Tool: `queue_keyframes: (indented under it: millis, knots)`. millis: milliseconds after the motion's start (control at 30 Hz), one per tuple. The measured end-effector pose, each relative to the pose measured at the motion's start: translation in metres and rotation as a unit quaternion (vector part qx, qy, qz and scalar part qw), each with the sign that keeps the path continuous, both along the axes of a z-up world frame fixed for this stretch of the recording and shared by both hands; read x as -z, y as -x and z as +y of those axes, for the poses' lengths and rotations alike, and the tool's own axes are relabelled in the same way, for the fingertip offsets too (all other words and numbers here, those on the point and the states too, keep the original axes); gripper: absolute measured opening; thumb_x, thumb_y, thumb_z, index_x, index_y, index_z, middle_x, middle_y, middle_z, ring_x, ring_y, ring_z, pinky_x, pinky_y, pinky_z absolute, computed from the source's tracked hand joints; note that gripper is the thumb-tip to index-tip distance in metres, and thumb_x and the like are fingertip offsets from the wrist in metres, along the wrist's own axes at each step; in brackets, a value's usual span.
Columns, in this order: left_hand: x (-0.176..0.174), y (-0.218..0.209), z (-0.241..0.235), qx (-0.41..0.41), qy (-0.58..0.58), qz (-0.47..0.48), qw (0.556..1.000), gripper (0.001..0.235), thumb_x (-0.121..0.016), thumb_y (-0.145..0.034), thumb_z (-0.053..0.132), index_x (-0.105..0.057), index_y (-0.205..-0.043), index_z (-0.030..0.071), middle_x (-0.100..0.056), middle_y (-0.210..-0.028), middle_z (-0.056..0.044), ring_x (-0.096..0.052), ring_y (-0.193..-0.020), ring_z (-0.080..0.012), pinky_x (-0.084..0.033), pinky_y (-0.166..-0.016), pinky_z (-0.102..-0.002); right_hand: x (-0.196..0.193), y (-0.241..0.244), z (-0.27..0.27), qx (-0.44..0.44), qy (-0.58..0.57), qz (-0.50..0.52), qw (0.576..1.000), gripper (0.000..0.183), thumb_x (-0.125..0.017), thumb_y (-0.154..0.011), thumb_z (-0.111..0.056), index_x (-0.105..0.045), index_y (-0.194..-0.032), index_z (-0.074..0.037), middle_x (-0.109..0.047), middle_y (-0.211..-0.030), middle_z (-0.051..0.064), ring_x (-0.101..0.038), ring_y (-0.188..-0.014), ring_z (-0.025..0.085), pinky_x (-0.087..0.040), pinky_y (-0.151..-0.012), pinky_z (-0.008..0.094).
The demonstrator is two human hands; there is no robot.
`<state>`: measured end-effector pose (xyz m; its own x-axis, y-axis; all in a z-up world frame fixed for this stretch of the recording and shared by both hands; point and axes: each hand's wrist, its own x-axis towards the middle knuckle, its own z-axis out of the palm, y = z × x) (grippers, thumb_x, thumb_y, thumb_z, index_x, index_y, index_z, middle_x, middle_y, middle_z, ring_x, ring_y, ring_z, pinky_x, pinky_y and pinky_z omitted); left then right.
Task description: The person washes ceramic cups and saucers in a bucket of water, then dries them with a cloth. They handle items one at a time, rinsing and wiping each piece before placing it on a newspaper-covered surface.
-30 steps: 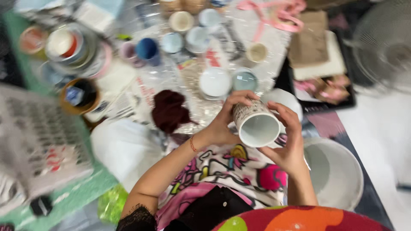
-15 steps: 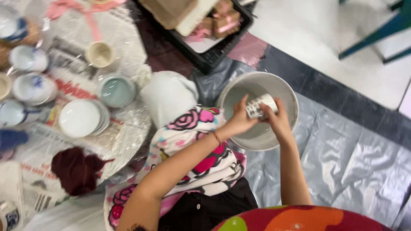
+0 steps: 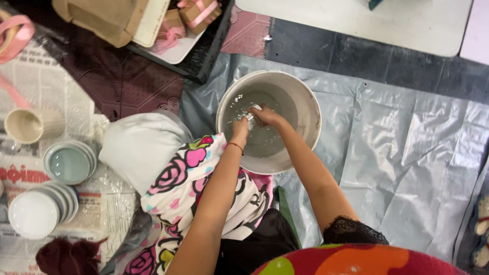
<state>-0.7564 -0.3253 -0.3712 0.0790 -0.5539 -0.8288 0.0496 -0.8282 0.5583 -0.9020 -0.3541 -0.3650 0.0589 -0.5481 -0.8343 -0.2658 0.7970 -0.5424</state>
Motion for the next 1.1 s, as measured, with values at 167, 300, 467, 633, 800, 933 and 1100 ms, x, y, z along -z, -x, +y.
queue_keyframes:
  millis: [167, 300, 467, 633, 800, 933, 1100]
  knots:
    - [0.003, -0.005, -0.003, 0.028, 0.085, -0.122, 0.989, 0.049, -0.063, -0.092, 0.033, -0.07, -0.112, -0.011, -0.074, -0.104, -0.019, -0.071, -0.097, -0.0292, -0.051, -0.086, -0.042, 0.016, -0.013, 0.009, -0.233, 0.192, 0.122, 0.946, 0.054, -0.042, -0.117, -0.047, -0.073, -0.115, -0.003, -0.069, -0.091, 0.026, -0.068, -0.091, 0.046, -0.05, -0.086, 0.052]
    - [0.015, -0.01, -0.005, 0.033, -0.023, -0.133, 0.99, 0.053, -0.065, -0.093, 0.039, -0.071, -0.106, -0.011, -0.075, -0.103, -0.022, -0.071, -0.096, -0.031, -0.052, -0.084, -0.042, 0.01, -0.038, 0.017, -0.046, 0.265, 0.203, 0.941, 0.043, -0.056, -0.102, -0.042, -0.072, -0.1, -0.002, -0.068, -0.1, 0.031, -0.066, -0.094, 0.048, -0.052, -0.083, 0.052]
    - [0.011, -0.012, -0.011, 0.054, 0.011, -0.137, 0.989, 0.05, -0.069, -0.091, 0.031, -0.07, -0.119, -0.011, -0.075, -0.112, -0.022, -0.072, -0.104, -0.0338, -0.052, -0.089, -0.041, 0.015, -0.046, 0.01, 0.034, 0.189, 0.228, 0.954, 0.048, -0.053, -0.098, -0.046, -0.07, -0.101, -0.001, -0.072, -0.094, 0.029, -0.069, -0.093, 0.045, -0.053, -0.085, 0.053]
    - [-0.034, -0.006, 0.0, 0.429, 0.267, -0.455, 0.734, 0.105, -0.094, -0.062, 0.022, -0.032, -0.145, 0.002, -0.051, -0.141, -0.036, -0.054, -0.123, -0.0463, -0.053, -0.092, -0.046, 0.049, -0.037, 0.009, 0.041, 0.216, 0.202, 0.954, 0.046, -0.046, -0.101, -0.038, -0.074, -0.098, -0.003, -0.07, -0.097, 0.027, -0.066, -0.092, 0.048, -0.052, -0.083, 0.055]
    - [-0.038, -0.013, -0.014, 0.519, 0.085, -0.263, 0.809, 0.111, -0.098, -0.053, 0.016, -0.037, -0.145, 0.004, -0.061, -0.131, -0.021, -0.061, -0.12, -0.0365, -0.053, -0.098, -0.045, 0.038, -0.044, 0.015, -0.101, 0.26, 0.15, 0.949, 0.049, -0.046, -0.102, -0.041, -0.077, -0.089, -0.005, -0.072, -0.089, 0.025, -0.069, -0.083, 0.046, -0.054, -0.08, 0.054]
    - [-0.018, -0.015, -0.02, 0.404, 0.023, -0.107, 0.908, 0.076, -0.093, -0.055, 0.011, -0.063, -0.122, -0.008, -0.073, -0.109, -0.019, -0.074, -0.096, -0.0296, -0.06, -0.078, -0.04, -0.024, -0.03, 0.01, -0.09, 0.298, 0.07, 0.948, 0.041, -0.053, -0.098, -0.04, -0.075, -0.095, -0.006, -0.071, -0.087, 0.024, -0.069, -0.074, 0.043, -0.054, -0.072, 0.051]
    - [-0.011, -0.011, -0.021, 0.233, -0.021, 0.062, 0.97, 0.073, -0.088, -0.046, 0.006, -0.062, -0.114, 0.003, -0.073, -0.093, -0.008, -0.074, -0.078, -0.0237, -0.06, -0.062, -0.039, -0.054, -0.007, -0.004, -0.163, 0.227, 0.095, 0.955, 0.043, -0.055, -0.104, -0.041, -0.075, -0.094, -0.005, -0.068, -0.079, 0.027, -0.064, -0.071, 0.046, -0.053, -0.071, 0.05]
